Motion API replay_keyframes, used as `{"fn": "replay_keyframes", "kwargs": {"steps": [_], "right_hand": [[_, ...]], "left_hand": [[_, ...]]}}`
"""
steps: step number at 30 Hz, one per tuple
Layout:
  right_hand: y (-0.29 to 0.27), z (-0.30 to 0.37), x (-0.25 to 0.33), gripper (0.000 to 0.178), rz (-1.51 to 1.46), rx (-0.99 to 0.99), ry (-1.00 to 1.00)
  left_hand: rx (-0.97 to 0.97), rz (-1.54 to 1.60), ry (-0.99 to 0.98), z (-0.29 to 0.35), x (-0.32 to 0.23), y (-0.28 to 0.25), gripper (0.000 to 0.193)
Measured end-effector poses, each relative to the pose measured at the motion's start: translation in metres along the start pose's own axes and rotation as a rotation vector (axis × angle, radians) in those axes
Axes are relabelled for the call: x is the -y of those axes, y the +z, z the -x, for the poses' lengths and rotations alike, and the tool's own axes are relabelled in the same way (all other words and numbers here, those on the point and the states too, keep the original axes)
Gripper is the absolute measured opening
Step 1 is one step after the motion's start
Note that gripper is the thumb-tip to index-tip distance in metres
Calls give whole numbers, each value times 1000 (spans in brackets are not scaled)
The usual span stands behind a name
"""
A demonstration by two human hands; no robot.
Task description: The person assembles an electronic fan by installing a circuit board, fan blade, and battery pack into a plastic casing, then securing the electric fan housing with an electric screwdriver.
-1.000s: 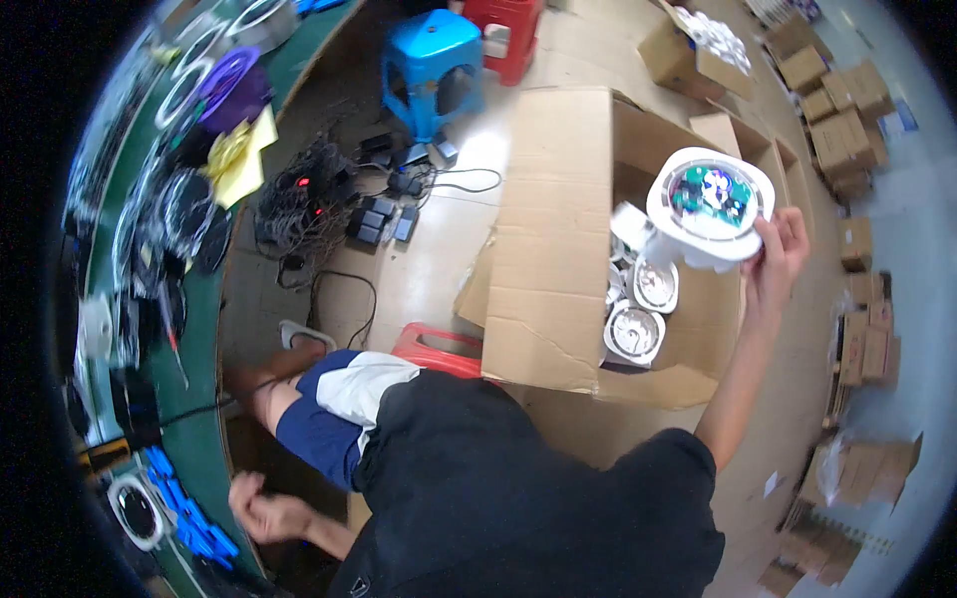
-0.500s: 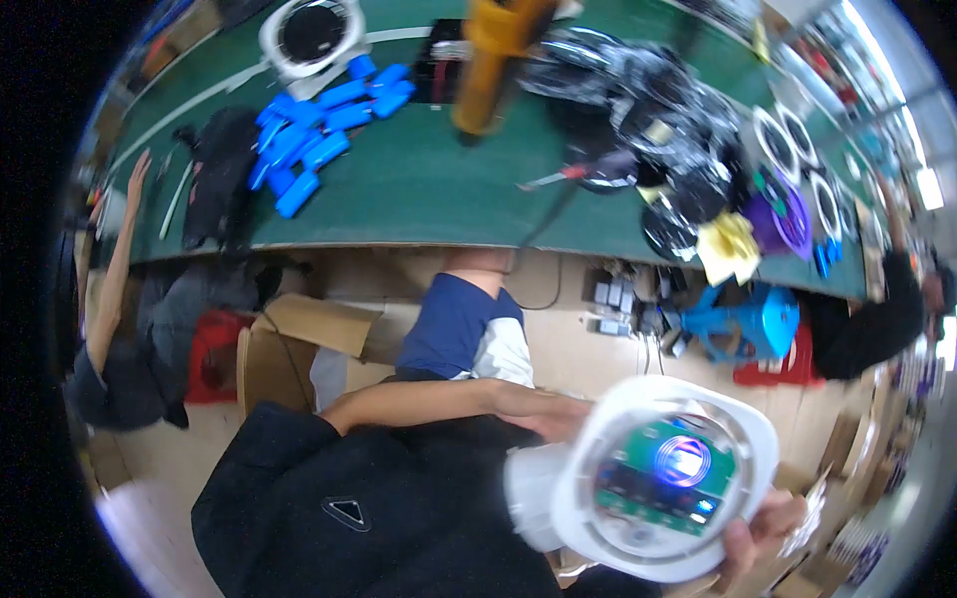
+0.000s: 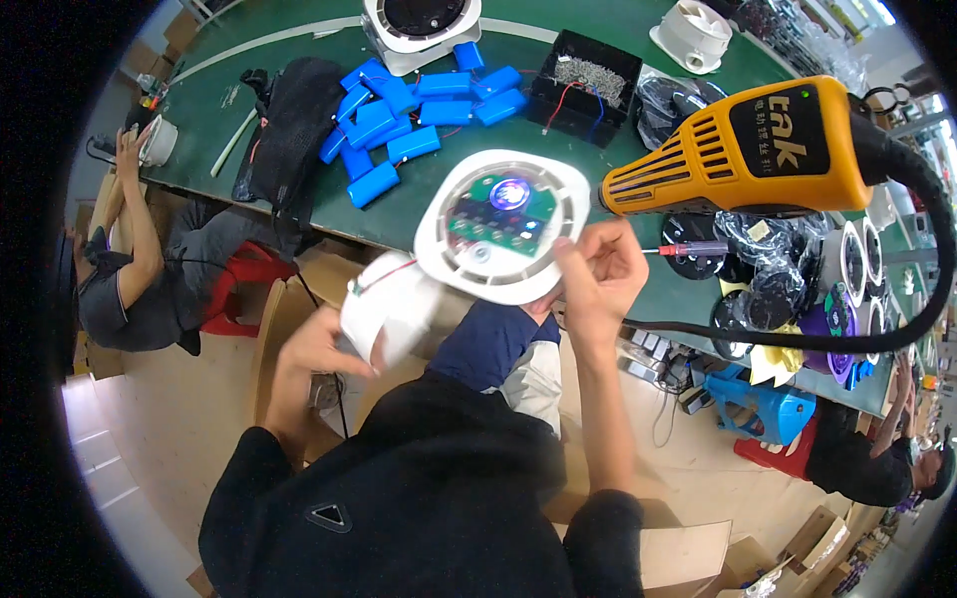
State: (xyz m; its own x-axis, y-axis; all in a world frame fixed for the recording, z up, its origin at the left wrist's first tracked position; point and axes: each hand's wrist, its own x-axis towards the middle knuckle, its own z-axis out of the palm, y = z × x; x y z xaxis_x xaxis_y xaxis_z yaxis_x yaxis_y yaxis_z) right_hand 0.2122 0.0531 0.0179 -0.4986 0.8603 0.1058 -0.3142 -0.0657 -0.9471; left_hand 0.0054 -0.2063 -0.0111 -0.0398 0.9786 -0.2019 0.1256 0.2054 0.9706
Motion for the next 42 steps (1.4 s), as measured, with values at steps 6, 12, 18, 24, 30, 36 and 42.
{"fn": "replay_keyframes", "kwargs": {"steps": [6,12,18,24,30,36,42], "right_hand": [[-47,-19,-39,28,-50,-184,-211],[-67,-30,-32,21,31,-108,-79],[-69,-48,-4,29,325,-157,78],[-60,-57,3,46,451,-166,132],[-63,-59,-7,48,526,-169,133],[-65,-19,18,32,721,-93,65],[-73,-6,48,28,786,-414,-281]], "left_hand": [[-315,-924,393,-60,-66,-26,41],[-420,-1320,345,-101,-74,-37,30],[-573,-1280,264,-101,-74,-15,41],[-616,-974,601,-142,-89,28,42],[-511,-930,640,-198,-101,42,59],[-324,-974,697,-204,-99,48,51],[-286,-1084,681,-208,-87,52,57]]}}
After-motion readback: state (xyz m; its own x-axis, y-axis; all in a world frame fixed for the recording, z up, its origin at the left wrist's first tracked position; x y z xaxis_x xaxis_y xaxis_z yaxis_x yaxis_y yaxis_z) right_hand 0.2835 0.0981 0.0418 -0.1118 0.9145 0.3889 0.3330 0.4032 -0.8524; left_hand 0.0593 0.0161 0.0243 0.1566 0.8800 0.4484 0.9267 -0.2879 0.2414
